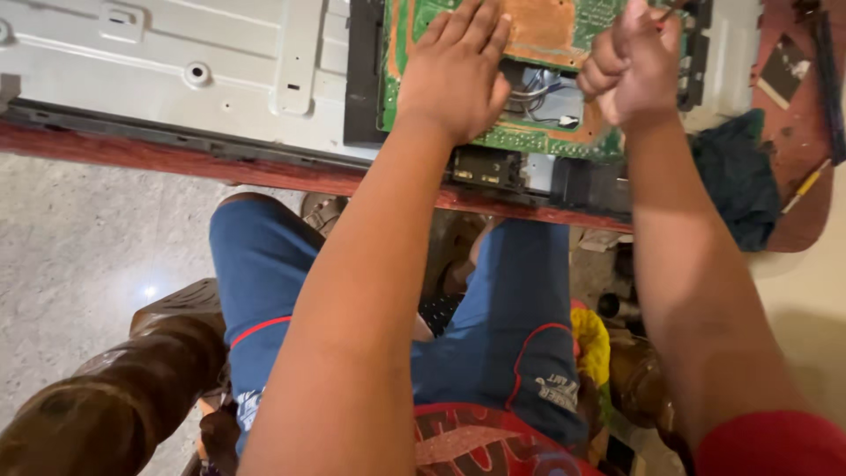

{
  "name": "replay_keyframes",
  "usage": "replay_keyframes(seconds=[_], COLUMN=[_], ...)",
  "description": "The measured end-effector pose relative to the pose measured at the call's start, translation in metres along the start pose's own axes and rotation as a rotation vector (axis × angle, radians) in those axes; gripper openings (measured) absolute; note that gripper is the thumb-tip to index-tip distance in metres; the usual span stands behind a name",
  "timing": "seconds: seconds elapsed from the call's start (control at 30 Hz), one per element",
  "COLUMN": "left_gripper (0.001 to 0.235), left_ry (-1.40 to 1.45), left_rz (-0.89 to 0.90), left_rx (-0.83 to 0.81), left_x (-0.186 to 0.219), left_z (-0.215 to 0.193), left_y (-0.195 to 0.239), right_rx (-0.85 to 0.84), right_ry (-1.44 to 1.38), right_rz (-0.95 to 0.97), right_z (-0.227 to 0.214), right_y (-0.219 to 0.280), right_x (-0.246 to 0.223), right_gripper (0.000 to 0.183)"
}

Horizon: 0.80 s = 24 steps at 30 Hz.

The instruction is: The person uses a screwdriver to remove screws from a green circuit board placed on a table. The person repeatedly unscrews fasteners around the board's edges and center, then sets the screwdriver down.

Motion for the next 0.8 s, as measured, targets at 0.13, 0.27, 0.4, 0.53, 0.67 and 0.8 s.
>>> replay_keyframes(seconds=[0.13,0.27,0.4,0.53,0.67,0.8], left_gripper=[0.061,0.059,0.059,0.057,0.057,0.057], left_ry=[0.019,-0.002,-0.019,-0.005,-0.02,-0.025], left_rz=[-0.009,0.016,0.031,0.015,0.022,0.007], left_rx=[-0.019,0.022,0.028,0.008,0.0,0.011], left_x=[0.002,0.002,0.002,0.002,0.002,0.004], left_z=[0.007,0.004,0.004,0.006,0.004,0.001], left_y=[-0.001,-0.001,-0.001,0.0,0.002,-0.001], right_rx=[-0.032,-0.1,-0.113,-0.096,-0.114,-0.141], right_ry=[0.027,0.06,0.037,-0.008,-0.014,-0.055], right_rz=[0.02,0.001,0.002,0.018,-0.016,0.022], right_z=[0.002,0.015,0.019,0.016,0.017,0.018], right_y=[0.007,0.011,0.016,0.028,0.04,0.042], right_x=[-0.007,-0.01,-0.008,-0.004,0.0,0.006], right_gripper=[0.055,0.058,0.057,0.056,0.055,0.052])
Point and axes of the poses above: each hand's wrist, its own y-axis away from the middle knuckle, its own z-axis out of the palm, x = y × z, the point moved 10 cm from there along -y, towards the middle knuckle, and after that the axes turned 7 degrees about x, right-handed, at the moved point
